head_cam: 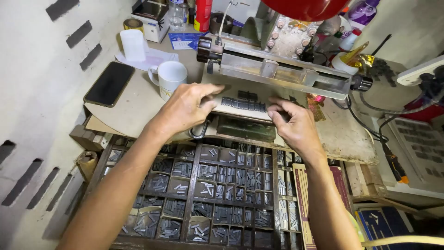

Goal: The person arranges metal printing type on a composing stick and a wooden board. They handle a stack of papers, flipping through them while referencing the type. The person also moves a yellow lamp and interacts with a drawer full of type cases.

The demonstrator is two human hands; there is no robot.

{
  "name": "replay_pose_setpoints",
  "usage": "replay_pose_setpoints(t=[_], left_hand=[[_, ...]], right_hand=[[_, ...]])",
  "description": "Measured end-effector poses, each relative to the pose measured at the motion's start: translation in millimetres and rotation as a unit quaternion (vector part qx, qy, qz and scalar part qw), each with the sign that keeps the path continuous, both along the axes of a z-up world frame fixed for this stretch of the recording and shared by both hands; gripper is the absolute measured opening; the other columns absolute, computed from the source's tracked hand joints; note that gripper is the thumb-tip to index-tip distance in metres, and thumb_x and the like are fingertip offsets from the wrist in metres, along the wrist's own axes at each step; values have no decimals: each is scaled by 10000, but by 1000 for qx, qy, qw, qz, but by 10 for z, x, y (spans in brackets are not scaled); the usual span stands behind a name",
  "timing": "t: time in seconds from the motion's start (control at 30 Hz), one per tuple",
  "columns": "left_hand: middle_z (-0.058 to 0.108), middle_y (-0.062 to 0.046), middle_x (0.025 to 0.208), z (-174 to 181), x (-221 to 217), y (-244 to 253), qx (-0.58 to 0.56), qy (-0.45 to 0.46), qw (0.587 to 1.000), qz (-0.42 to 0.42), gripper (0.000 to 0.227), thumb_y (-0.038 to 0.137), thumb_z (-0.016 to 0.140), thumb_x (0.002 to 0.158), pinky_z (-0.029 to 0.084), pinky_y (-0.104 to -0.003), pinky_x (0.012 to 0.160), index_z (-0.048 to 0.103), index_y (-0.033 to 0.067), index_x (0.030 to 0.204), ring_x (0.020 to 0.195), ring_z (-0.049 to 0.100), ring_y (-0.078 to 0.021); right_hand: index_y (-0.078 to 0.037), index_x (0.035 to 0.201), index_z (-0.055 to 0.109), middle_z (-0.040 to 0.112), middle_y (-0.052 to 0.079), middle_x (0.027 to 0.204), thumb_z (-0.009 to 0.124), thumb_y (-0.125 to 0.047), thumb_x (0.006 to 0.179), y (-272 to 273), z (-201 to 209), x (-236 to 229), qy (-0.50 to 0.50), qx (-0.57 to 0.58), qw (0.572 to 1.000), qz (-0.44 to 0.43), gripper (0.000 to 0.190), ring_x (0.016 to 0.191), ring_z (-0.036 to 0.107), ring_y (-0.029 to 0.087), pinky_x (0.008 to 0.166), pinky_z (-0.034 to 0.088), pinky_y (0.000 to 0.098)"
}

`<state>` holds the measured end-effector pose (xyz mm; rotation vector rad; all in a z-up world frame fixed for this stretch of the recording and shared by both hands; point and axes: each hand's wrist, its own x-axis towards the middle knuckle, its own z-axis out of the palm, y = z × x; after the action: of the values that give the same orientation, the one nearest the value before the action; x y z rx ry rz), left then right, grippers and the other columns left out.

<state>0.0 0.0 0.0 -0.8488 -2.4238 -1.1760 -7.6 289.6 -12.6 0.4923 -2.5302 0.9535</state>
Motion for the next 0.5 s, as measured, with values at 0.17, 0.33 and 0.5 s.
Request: replay_pose_setpoints(t=[0.17, 0.33, 0.5], left_hand=[[729, -298, 1120, 96, -230, 83, -30, -99, 995, -16, 462, -46, 698, 854, 620, -424, 861, 655, -74, 1313, 989, 748, -371], [747, -249, 1081, 173, -309, 156, -74, -166, 983, -13, 435, 6, 715, 861, 631, -410, 833, 676, -44, 1291, 956, 767, -303], [759, -208, 1075, -37, -643, 189, -97, -148, 984, -26, 363, 12, 717, 867, 625, -391, 844, 728, 8, 1230, 953, 764, -283]], right_hand=[[-104, 1030, 808, 777, 122, 879, 730, -89, 933, -4, 20, -20, -12, -4, 1000, 7, 126, 788, 694, 237, 720, 541, 388], [-71, 1033, 803, 772, 144, 861, 717, -75, 941, -39, 158, -26, -45, 6, 999, 18, 126, 766, 668, 250, 723, 535, 412], [-80, 1061, 802, 778, 165, 895, 711, -97, 950, -73, 210, -52, -88, 24, 996, 14, 144, 790, 687, 287, 768, 533, 443]])
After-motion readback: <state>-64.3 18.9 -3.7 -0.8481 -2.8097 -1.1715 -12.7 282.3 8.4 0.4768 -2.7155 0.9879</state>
